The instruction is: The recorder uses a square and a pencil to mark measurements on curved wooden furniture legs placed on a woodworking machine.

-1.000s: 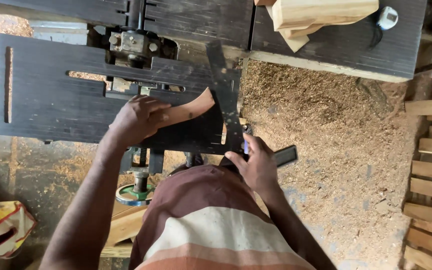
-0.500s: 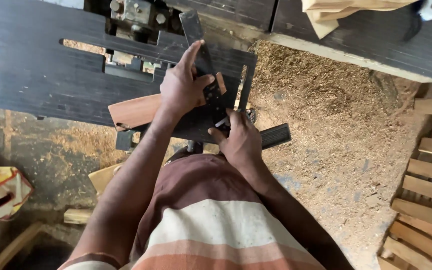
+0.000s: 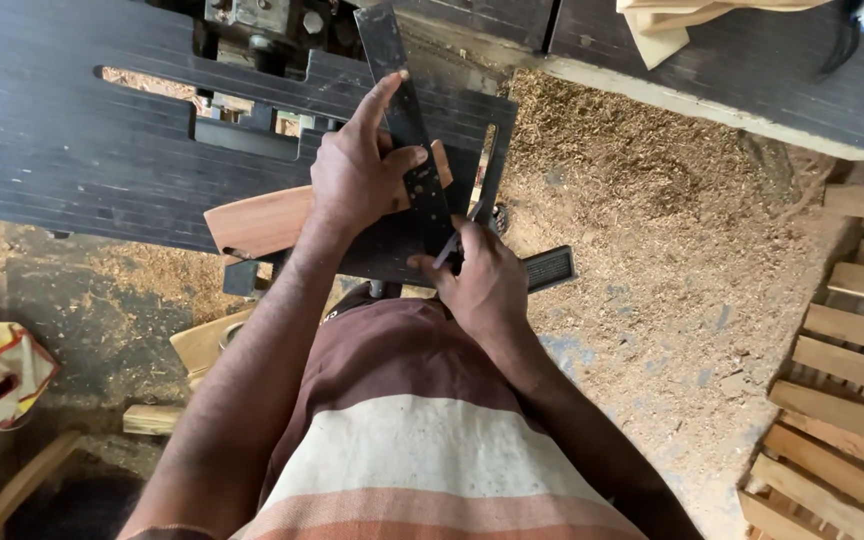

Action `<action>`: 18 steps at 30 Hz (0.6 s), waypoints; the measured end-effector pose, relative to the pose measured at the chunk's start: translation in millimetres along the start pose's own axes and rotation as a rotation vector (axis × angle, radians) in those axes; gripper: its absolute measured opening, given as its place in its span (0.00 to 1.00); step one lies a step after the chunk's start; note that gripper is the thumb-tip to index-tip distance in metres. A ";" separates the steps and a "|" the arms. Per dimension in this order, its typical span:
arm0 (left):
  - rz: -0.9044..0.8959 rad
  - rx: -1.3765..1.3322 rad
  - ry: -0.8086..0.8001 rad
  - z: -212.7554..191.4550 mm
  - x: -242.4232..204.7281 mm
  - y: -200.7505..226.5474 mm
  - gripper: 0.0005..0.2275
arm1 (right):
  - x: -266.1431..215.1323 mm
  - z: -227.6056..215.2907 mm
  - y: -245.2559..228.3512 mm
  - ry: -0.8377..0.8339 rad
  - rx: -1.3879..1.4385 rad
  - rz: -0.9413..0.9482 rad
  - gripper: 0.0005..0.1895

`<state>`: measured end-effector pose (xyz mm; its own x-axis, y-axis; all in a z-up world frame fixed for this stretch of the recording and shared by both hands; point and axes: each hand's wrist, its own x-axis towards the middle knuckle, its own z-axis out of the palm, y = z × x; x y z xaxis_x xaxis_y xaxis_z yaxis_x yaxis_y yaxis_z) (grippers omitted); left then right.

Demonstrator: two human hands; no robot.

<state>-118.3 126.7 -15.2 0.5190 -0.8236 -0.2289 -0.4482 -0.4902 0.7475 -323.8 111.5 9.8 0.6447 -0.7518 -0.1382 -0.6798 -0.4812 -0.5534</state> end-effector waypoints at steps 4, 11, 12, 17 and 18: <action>-0.045 0.032 -0.018 -1.2 0.9 1.8 0.38 | 7.3 -1.0 -1.4 0.094 0.026 -0.029 0.31; -0.058 0.003 -0.036 -4.0 -2.0 4.6 0.37 | 18.4 6.6 -0.9 0.128 0.086 0.040 0.20; -0.037 -0.011 -0.016 -3.1 -0.5 2.5 0.37 | 19.9 8.8 0.6 0.133 0.124 0.029 0.18; 0.000 -0.015 -0.002 -2.8 -0.2 -0.7 0.37 | 21.1 12.7 1.6 0.118 0.161 -0.002 0.15; 0.000 -0.018 -0.005 -1.9 0.0 -0.4 0.37 | 21.1 12.3 1.7 0.124 0.158 -0.006 0.16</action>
<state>-116.7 127.4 -14.3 0.5155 -0.8248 -0.2322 -0.4351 -0.4854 0.7583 -307.0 100.4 -4.1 0.5942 -0.8034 -0.0379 -0.6063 -0.4165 -0.6774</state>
